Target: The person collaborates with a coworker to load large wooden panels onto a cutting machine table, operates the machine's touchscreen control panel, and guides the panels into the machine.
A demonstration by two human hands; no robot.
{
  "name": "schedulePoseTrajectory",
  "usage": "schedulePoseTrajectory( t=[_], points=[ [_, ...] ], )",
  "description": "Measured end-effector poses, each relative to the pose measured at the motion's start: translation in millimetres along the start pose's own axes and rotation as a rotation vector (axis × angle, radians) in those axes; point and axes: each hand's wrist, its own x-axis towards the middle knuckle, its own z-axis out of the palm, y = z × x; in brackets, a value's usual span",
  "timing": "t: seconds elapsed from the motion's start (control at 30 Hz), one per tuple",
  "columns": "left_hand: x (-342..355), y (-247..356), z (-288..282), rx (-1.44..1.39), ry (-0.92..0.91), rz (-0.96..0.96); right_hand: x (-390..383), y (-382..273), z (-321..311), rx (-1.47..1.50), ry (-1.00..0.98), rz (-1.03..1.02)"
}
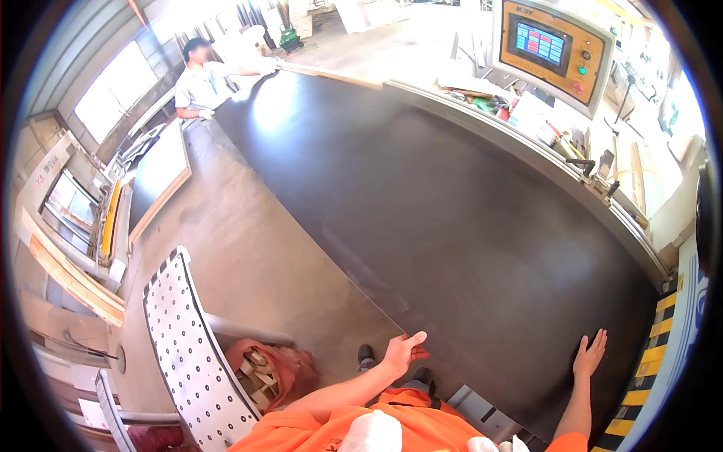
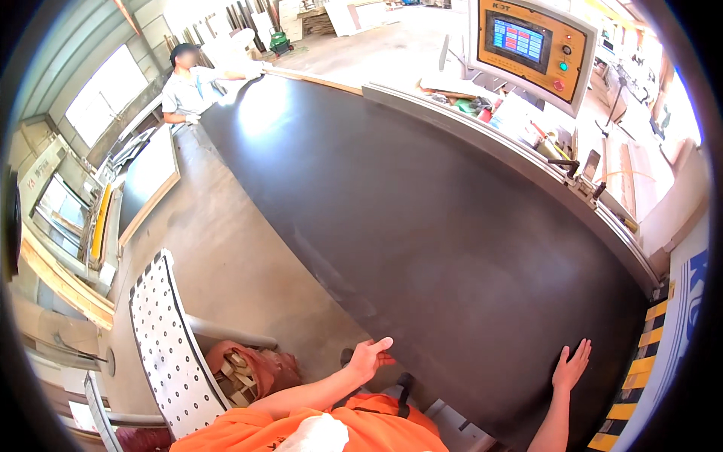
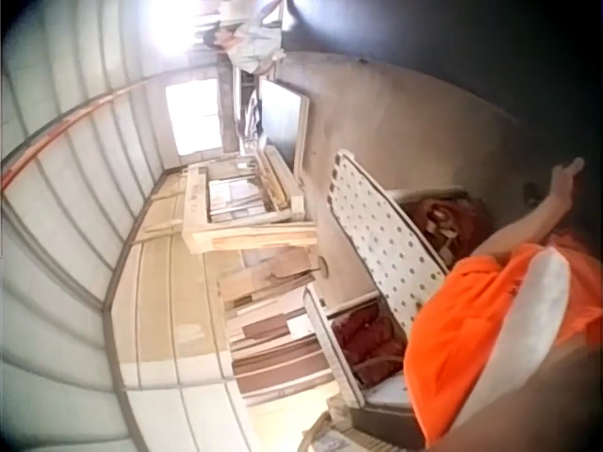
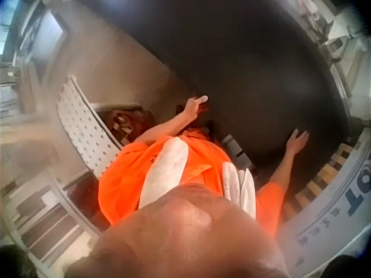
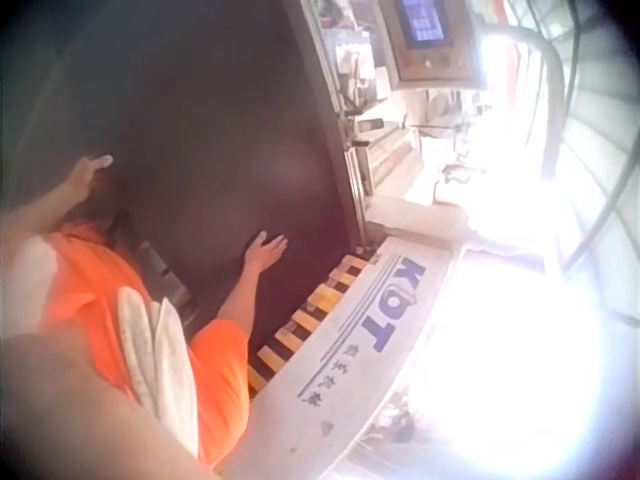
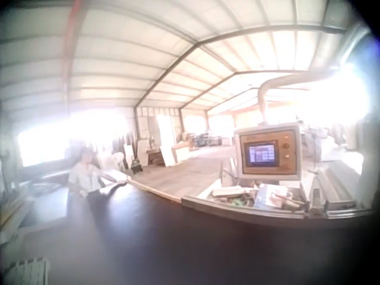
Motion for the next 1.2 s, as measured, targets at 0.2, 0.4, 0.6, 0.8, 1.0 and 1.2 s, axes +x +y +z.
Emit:
schedulePoseTrajectory(
  t=[0.2,0.4,0.6,0.8,1.0,1.2],
  points=[
    [-8.4,-3.8,0.4,0.014,-0.001,0.031,0.7,15.3,7.4,0.047,0.039,-0.047],
    [-18.6,2.8,4.6,-0.024,0.136,0.083,-13.3,47.7,18.0,0.186,0.091,-0.074],
    [8.5,37.4,-35.7,0.044,0.413,0.21,-43.5,146.3,24.3,0.204,0.187,0.163],
    [49.6,138.4,-69.4,-0.131,0.409,0.417,-54.5,154.2,-7.8,0.167,0.02,0.251],
    [92.8,244.8,-139.1,-0.228,0.551,0.539,-31.5,77.6,-12.7,0.483,-0.127,0.323],
    [26.3,111.2,-52.9,-0.3,0.106,0.182,-2.7,0.5,22.3,0.601,-0.216,0.237]
  ],
)
